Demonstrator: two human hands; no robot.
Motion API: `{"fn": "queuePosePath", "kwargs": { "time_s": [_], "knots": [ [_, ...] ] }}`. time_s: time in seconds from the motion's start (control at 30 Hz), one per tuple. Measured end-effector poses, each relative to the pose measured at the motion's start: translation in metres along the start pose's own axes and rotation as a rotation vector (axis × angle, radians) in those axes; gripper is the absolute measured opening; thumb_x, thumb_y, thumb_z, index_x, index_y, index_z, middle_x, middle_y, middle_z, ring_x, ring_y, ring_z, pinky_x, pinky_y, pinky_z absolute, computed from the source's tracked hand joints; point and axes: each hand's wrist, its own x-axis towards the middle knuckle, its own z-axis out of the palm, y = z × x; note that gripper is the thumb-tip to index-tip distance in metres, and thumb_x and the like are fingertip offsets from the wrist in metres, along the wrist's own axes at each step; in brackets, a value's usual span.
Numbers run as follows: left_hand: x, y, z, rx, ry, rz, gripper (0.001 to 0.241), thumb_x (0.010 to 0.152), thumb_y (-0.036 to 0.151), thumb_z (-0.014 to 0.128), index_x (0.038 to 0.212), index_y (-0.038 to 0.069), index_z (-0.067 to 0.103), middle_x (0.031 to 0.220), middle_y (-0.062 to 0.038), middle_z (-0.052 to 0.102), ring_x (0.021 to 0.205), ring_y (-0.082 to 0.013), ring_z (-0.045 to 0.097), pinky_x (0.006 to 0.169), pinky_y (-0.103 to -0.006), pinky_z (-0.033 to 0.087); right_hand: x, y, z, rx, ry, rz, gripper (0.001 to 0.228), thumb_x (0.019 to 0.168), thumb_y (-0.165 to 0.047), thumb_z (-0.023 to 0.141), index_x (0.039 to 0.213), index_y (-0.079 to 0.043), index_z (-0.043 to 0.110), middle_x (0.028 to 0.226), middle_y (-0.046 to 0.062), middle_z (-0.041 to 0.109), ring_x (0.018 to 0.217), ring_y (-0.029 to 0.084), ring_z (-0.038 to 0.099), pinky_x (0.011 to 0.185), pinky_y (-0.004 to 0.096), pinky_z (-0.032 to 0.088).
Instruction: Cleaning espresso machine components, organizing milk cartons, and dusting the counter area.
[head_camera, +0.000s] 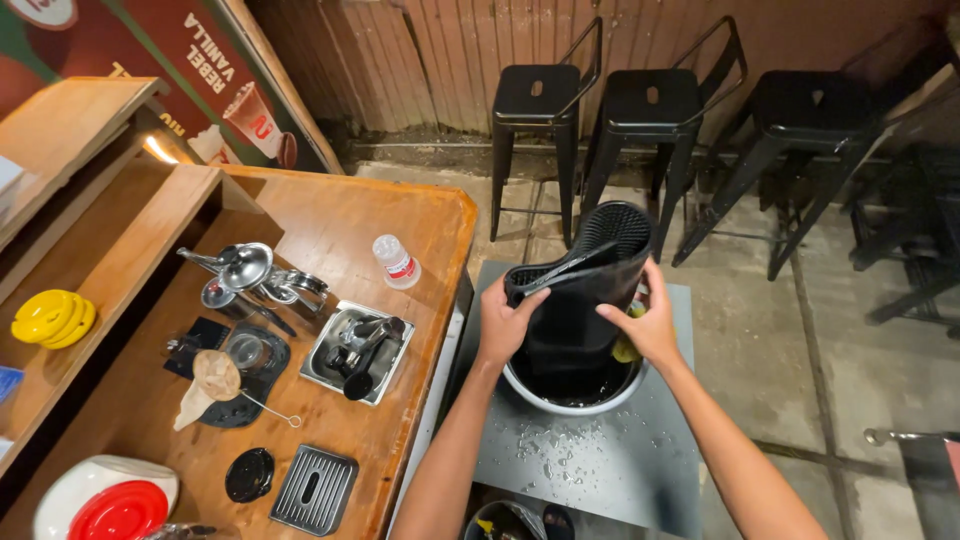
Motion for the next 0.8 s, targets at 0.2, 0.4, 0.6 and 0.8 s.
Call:
{"fn": "queuePosePath", "kwargs": {
  "time_s": [0.2,0.4,0.6,0.8],
  "knots": [
    [0.015,0.021,0.004,-0.095,-0.014,0.089,0.029,0.079,-0.003,0.084,0.106,-0.004,0.074,0.100,-0.016,0.077,0.098,-0.0153,0.065,0.092,-0.0379,0.056,-0.004,0.026,-0.019,0.055,-0.152,0.115,0.129,0.055,-0.016,0.096,0.164,-0.016,0.027,0.159,0.014,0.041,0.144,0.031,0.038,0.115,0.055,0.037],
    [0.029,0.036,0.006,-0.126,-0.064,0.197,0.031,0.075,-0.006,0.086,0.104,-0.003,0.074,0.095,-0.013,0.077,0.095,-0.0134,0.066,0.088,-0.0340,0.057,-0.008,0.038,-0.019,0.008,-0.215,0.164,0.148,0.045,-0.019,0.103,0.165,-0.015,0.017,0.166,0.014,0.029,0.150,0.029,0.032,0.122,0.054,0.028],
    [0.037,0.052,0.010,-0.165,-0.103,0.238,0.036,0.071,-0.005,0.089,0.104,-0.001,0.074,0.095,-0.010,0.077,0.095,-0.0120,0.068,0.088,-0.0318,0.058,0.010,-0.005,-0.016,0.087,-0.071,-0.035,0.119,0.046,-0.003,0.101,0.148,-0.001,0.040,0.144,0.018,0.053,0.134,0.029,0.052,0.115,0.052,0.039],
    [0.044,0.070,0.013,-0.246,-0.082,0.261,0.038,0.071,-0.006,0.088,0.105,0.002,0.072,0.096,-0.006,0.075,0.096,-0.0107,0.067,0.090,-0.0305,0.057,0.023,-0.002,-0.018,0.105,0.054,-0.075,0.083,0.055,-0.004,0.101,0.128,0.001,0.062,0.119,0.019,0.069,0.111,0.029,0.066,0.100,0.050,0.051]
  ]
}}
